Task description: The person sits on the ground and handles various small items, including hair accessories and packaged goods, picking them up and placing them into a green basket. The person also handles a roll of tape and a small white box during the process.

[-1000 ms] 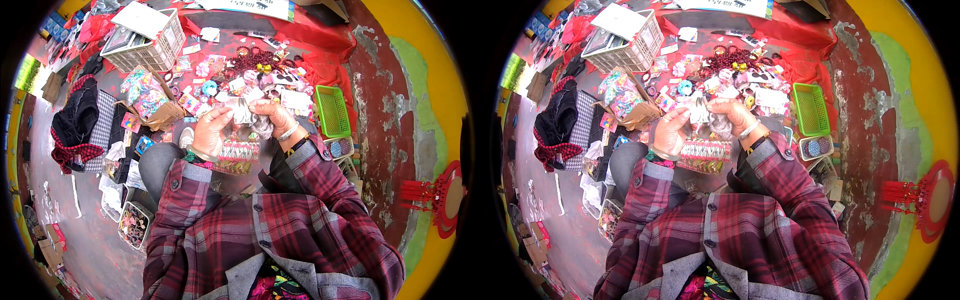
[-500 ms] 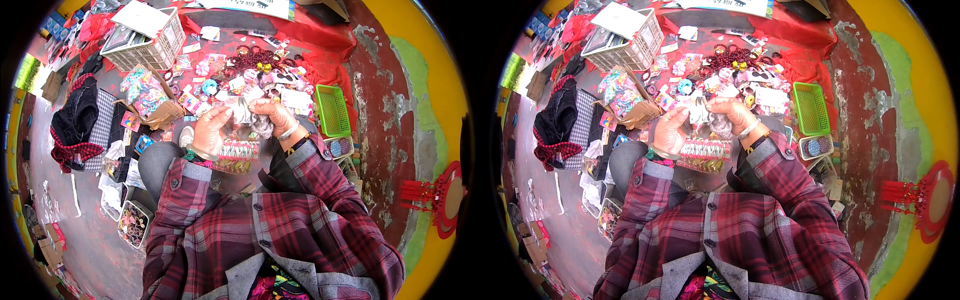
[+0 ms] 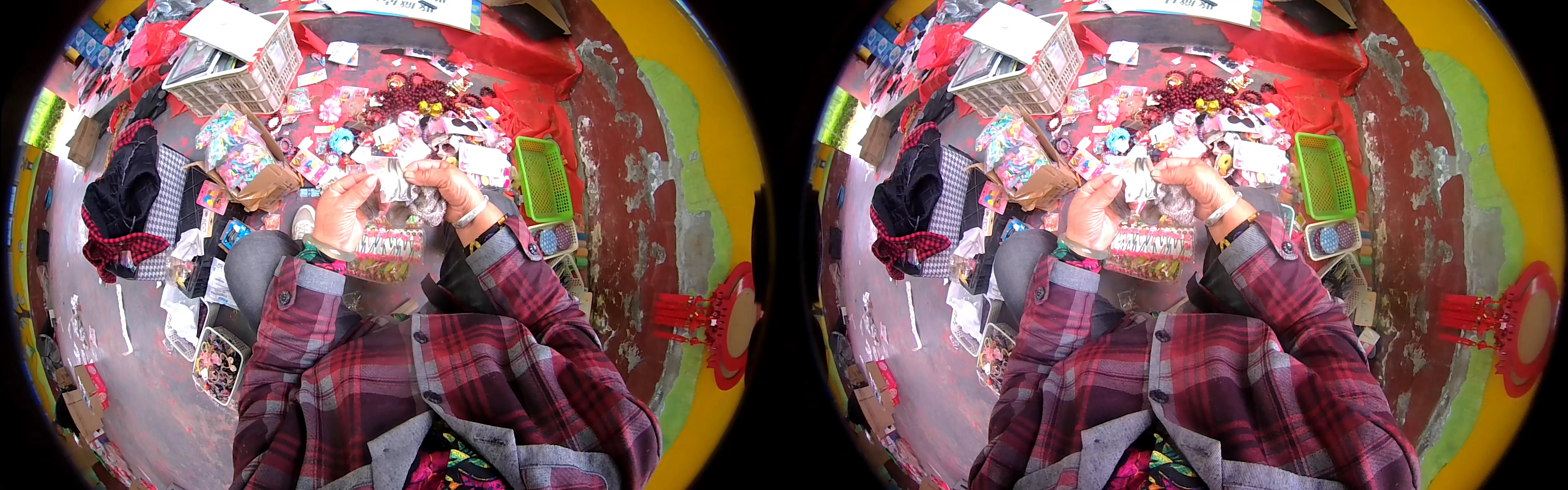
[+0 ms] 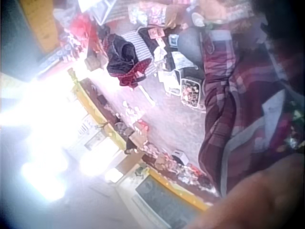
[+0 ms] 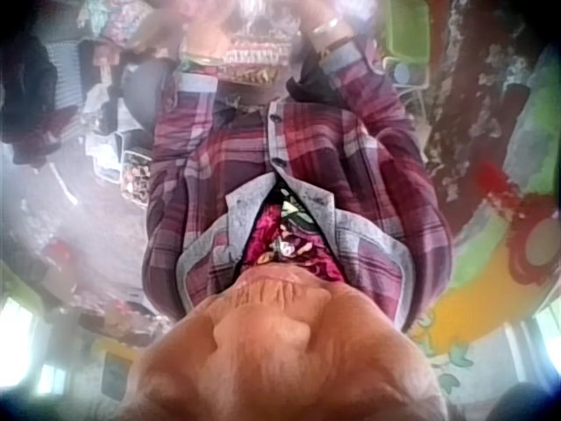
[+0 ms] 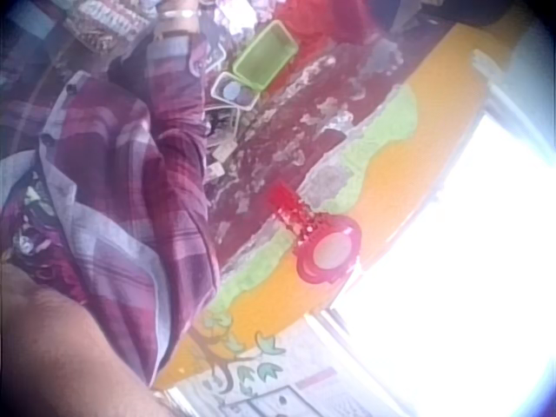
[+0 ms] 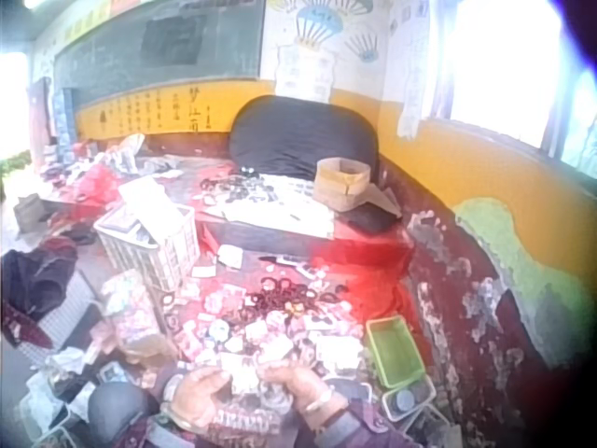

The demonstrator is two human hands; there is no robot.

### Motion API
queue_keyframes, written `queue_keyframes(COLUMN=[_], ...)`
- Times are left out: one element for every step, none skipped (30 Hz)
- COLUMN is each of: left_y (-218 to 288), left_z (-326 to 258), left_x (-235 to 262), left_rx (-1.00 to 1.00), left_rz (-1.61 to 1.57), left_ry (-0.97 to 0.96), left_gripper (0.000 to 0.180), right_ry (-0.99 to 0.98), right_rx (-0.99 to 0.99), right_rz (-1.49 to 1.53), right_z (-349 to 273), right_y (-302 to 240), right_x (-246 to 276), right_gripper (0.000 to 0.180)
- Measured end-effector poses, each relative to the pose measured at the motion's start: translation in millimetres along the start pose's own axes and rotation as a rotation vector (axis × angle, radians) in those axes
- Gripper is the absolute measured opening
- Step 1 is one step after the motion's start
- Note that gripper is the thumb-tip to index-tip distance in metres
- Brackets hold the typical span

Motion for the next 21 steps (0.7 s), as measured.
queue_keyframes(left_y=[0, 1, 1, 1, 1, 1, 1, 1, 1, 2, 2, 2, 1, 1, 0, 0, 0, 0, -1, -1, -2], left_z=[0, 0, 0, -1, -1, -1, -1, -1, 0, 0, 0, 0, 0, 0, 0, 0, 0, 1, 2, 2, 3], left_x=[-1, -2, -3, -3, -3, -3, -3, -3, -3, -3, -3, -2, -1, -1, 0, 1, 2, 4, 8, 9, 10], left_rx=[0.001, 0.002, 0.004, 0.005, 0.006, 0.008, 0.009, 0.011, 0.012, 0.012, 0.012, 0.013, 0.013, 0.014, 0.020, 0.026, 0.032, 0.043, 0.055, 0.066, 0.067], left_rz=[0.010, 0.020, 0.010, 0.001, -0.009, -0.003, 0.003, 0.009, 0.013, 0.019, 0.024, 0.025, 0.027, 0.029, 0.029, 0.029, 0.030, 0.022, 0.013, 0.005, 0.009], left_ry=[0.001, 0.001, 0.014, 0.027, 0.039, 0.030, 0.020, 0.009, -0.005, -0.018, -0.032, -0.035, -0.037, -0.040, -0.034, -0.027, -0.021, -0.041, -0.061, -0.081, -0.061], left_gripper=[0.014, 0.014, 0.015, 0.015, 0.015, 0.015, 0.014, 0.014, 0.014, 0.014, 0.013, 0.013, 0.013, 0.013, 0.013, 0.013, 0.013, 0.013, 0.014, 0.015, 0.016], right_ry=[0.006, 0.001, -0.004, -0.009, -0.009, -0.009, -0.009, 0.005, 0.018, 0.031, 0.028, 0.025, 0.021, 0.017, 0.012, 0.008, 0.001, -0.006, -0.012, -0.008, -0.004], right_rx=[0.015, 0.012, 0.009, 0.006, -0.003, -0.011, -0.019, -0.007, 0.005, 0.017, 0.012, 0.006, 0.001, -0.004, -0.008, -0.012, -0.011, -0.010, -0.008, -0.016, -0.024], right_rz=[-0.020, -0.018, -0.016, -0.015, -0.001, 0.013, 0.027, 0.019, 0.011, 0.003, 0.006, 0.010, 0.014, 0.016, 0.019, 0.021, 0.022, 0.023, 0.024, 0.014, 0.005], right_z=[-1, -1, -1, -2, -2, -3, -3, -2, -1, -1, -1, -2, -3, -3, -4, -4, -3, -2, -2, 0, 1], right_y=[-1, -2, -2, -3, -3, -3, -3, -2, -1, -1, -1, -2, -3, -3, -3, -3, -3, -2, -2, -1, 0], right_x=[-1, -1, -1, -2, -2, -3, -3, -2, -1, 0, -1, -2, -3, -3, -3, -3, -3, -2, -1, 0, 2], right_gripper=[0.015, 0.015, 0.015, 0.016, 0.016, 0.016, 0.016, 0.017, 0.017, 0.017, 0.017, 0.017, 0.017, 0.017, 0.016, 0.016, 0.016, 0.016, 0.015, 0.015, 0.014])
Point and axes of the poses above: each hand's wrist, its own z-axis towards the middle knuckle, its own x-axis out of the back of the hand, y = z × x, the point moved 2 cm from there along z, towards the middle knuckle, and after that the axes turned 8 degrees about -x, right-handed, at the moved point
